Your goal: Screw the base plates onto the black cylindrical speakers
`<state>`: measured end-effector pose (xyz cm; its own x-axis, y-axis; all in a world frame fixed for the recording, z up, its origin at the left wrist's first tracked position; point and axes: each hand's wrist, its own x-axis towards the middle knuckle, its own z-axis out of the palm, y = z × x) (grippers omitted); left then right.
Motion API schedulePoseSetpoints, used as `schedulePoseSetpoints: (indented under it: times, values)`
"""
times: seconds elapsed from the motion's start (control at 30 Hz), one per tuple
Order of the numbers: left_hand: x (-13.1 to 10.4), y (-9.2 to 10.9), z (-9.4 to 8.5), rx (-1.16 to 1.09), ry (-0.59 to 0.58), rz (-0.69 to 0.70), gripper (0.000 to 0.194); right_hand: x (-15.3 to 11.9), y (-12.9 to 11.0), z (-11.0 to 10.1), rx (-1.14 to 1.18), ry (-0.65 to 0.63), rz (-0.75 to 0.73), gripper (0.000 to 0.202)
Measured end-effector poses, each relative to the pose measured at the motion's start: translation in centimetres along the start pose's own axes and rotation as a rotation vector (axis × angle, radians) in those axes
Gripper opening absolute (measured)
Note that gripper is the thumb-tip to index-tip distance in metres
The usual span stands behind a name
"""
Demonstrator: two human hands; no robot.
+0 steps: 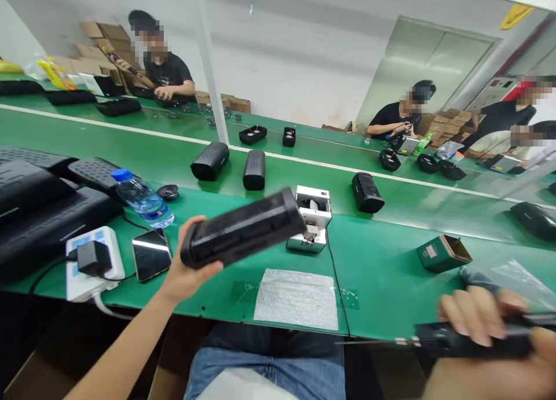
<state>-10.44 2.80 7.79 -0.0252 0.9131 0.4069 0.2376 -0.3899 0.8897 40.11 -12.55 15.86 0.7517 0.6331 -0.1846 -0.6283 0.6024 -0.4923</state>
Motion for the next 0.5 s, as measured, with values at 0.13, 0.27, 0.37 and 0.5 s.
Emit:
schedulePoseSetpoints:
  times: [0.13, 0.27, 0.37, 0.5]
  values:
    - [10.5, 0.2, 5.2, 0.002, 0.24, -0.004, 0.104, 1.2, 7.4, -3.4, -0.212, -0.233, 0.207, 0.059]
    - [19.6, -1.9, 14.7, 0.1, 0.237, -0.114, 0.097, 2.2, 11.8, -7.6, -0.208, -0.223, 0.373, 0.058]
    - [23.1, -3.5, 21.1, 0.139, 0.202, -0.175, 0.101, 2.4, 12.8, -9.8, -0.21, -0.237, 0.42, 0.055]
    - [24.2, -5.1, 26.0, 0.15, 0.153, -0.19, 0.068, 2.8, 13.2, -11.5, -0.224, -0.268, 0.417, 0.049]
